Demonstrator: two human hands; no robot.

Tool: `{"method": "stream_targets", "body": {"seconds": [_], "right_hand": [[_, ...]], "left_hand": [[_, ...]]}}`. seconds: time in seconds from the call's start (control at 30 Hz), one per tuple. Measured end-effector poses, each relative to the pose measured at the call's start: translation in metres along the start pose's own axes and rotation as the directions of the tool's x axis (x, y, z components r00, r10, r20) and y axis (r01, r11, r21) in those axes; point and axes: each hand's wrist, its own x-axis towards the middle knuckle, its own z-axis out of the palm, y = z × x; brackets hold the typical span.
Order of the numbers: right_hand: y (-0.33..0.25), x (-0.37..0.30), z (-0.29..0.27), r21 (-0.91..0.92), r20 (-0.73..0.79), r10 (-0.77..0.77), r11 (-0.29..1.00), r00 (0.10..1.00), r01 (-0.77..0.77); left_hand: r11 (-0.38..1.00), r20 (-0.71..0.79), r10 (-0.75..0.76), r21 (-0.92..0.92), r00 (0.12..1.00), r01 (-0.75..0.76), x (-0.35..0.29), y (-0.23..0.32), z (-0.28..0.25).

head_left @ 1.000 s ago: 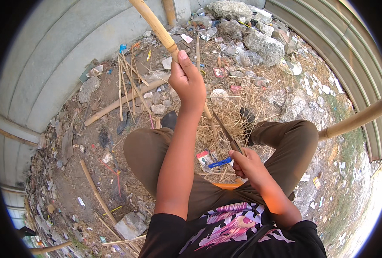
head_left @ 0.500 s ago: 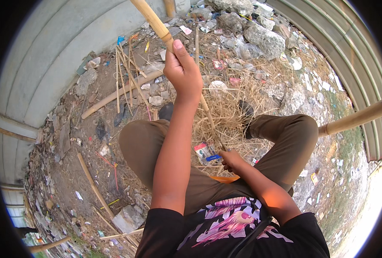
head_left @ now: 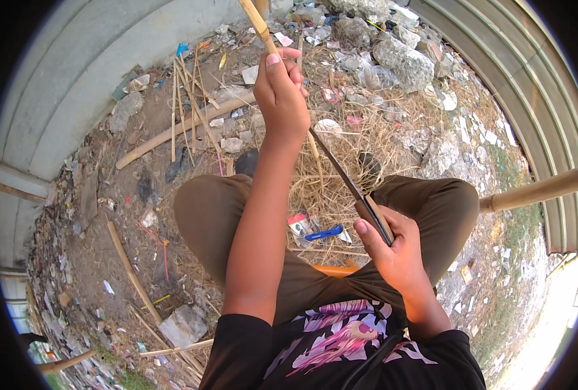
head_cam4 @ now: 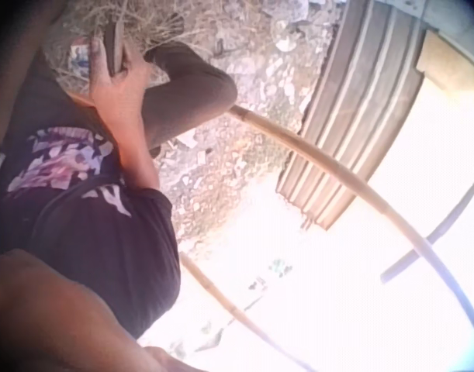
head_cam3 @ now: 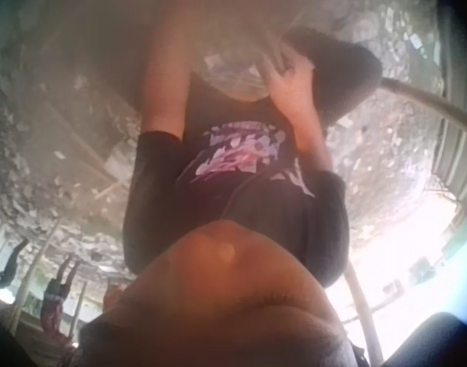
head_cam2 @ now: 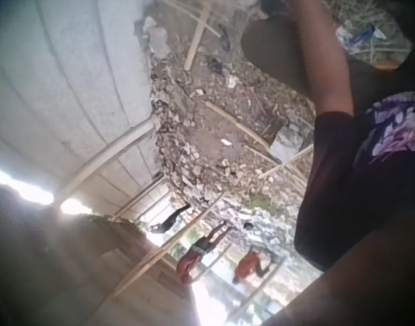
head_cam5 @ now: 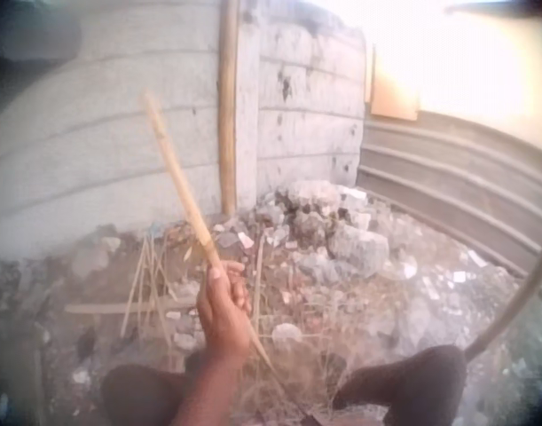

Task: The person sits on the ground and uses a knife to shave and sharpen a long wooden stick. They hold the stick with one hand and carefully scrape the blade along its length to create a pointed tip, occasionally rotating the stick to work on different sides.

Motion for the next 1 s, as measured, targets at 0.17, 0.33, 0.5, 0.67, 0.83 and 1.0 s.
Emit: {"method": "stream_targets", "body": {"seconds": [0.17,0.33,0.5,0.67,0.83,1.0], "right_hand": [[-0.005,-0.036,-0.006,0.166,0.008,0.076,0.983,0.997,-0.076],[0.004,-0.057,-0.012,0.256,0.075,0.178,0.948,0.981,-0.191],[-0.004,-0.061,-0.016,0.314,-0.006,0.08,0.946,0.997,-0.074],[-0.029,-0.048,-0.041,0.297,0.009,0.017,0.955,1.0,-0.018],[-0.065,-0.035,-0.079,0.25,0.117,0.309,0.911,0.944,-0.329],[-0.055,-0.038,-0.065,0.283,-0.349,0.102,0.959,0.932,0.001]], "left_hand": [[0.987,0.068,0.086,0.132,0.994,-0.094,0.012,0.023,-0.007],[0.94,0.012,0.155,0.306,0.988,-0.151,0.01,0.037,-0.009],[0.797,0.088,0.265,0.541,0.96,-0.269,-0.004,0.026,-0.002],[0.454,0.228,0.526,0.739,0.819,-0.498,0.011,0.021,-0.011],[0.66,-0.076,0.249,0.742,0.965,-0.112,0.013,0.033,-0.03],[0.592,-0.087,0.107,0.806,0.99,0.007,0.008,0.056,-0.02]]}}
